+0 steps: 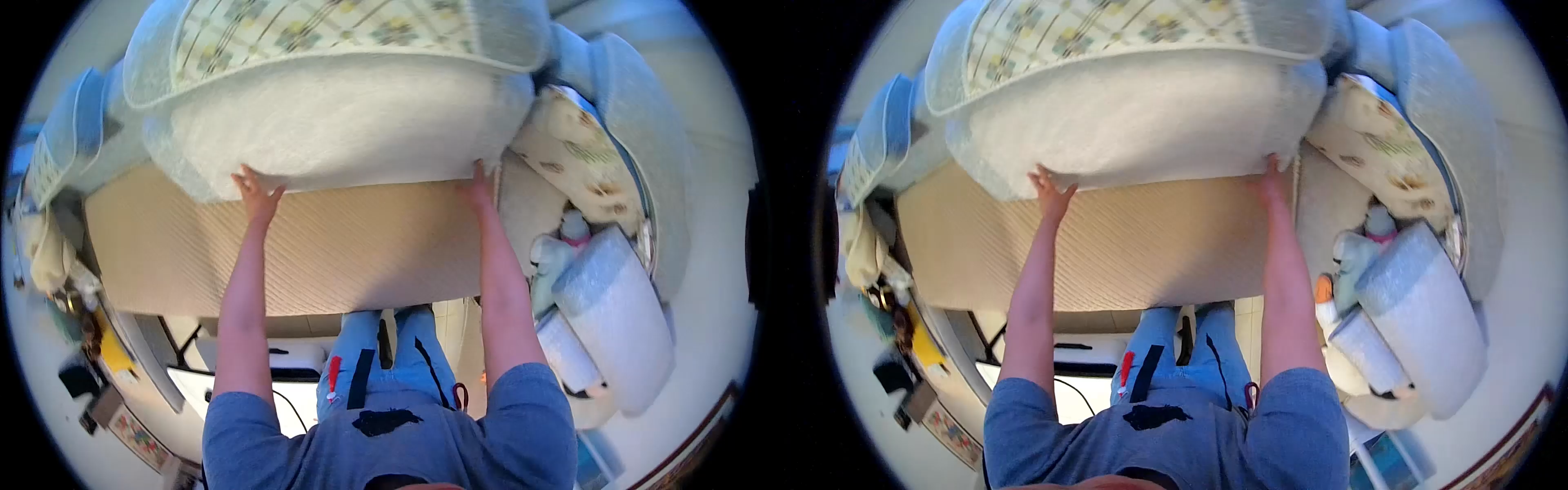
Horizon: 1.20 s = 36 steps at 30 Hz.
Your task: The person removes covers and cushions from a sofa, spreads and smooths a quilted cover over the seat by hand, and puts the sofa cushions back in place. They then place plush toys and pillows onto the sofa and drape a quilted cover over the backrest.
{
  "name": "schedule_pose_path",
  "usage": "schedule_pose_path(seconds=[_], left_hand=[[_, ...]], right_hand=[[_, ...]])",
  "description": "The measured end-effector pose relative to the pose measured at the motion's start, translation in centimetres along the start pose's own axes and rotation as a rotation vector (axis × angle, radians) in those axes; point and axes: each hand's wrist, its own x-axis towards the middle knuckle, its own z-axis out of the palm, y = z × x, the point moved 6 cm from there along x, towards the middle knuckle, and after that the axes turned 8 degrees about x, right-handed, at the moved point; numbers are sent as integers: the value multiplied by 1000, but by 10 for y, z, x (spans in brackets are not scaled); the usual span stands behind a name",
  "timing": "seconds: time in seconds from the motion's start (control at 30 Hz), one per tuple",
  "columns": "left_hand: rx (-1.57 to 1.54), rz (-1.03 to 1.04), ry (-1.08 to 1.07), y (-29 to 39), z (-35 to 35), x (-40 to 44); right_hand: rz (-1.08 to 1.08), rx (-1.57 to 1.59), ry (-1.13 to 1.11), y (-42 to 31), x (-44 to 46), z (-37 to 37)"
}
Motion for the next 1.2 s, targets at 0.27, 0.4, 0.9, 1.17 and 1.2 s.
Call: schedule_pose_path(seconds=[0.27,0.4,0.9,1.17,1.2], left_hand=[[-74,168,-396,-50,40,-16],[112,218,-700,-9,69,-70],[220,776,-650,171,107,-226],[337,656,-622,227,78,-301],[330,632,-605,233,82,-307]], right_hand=[[-18,286,-18,86,-153,-21],[220,624,127,137,-262,-35],[625,1538,1026,436,-426,-181],[434,1858,1344,523,-465,-269],[407,1865,1369,529,-467,-269]])
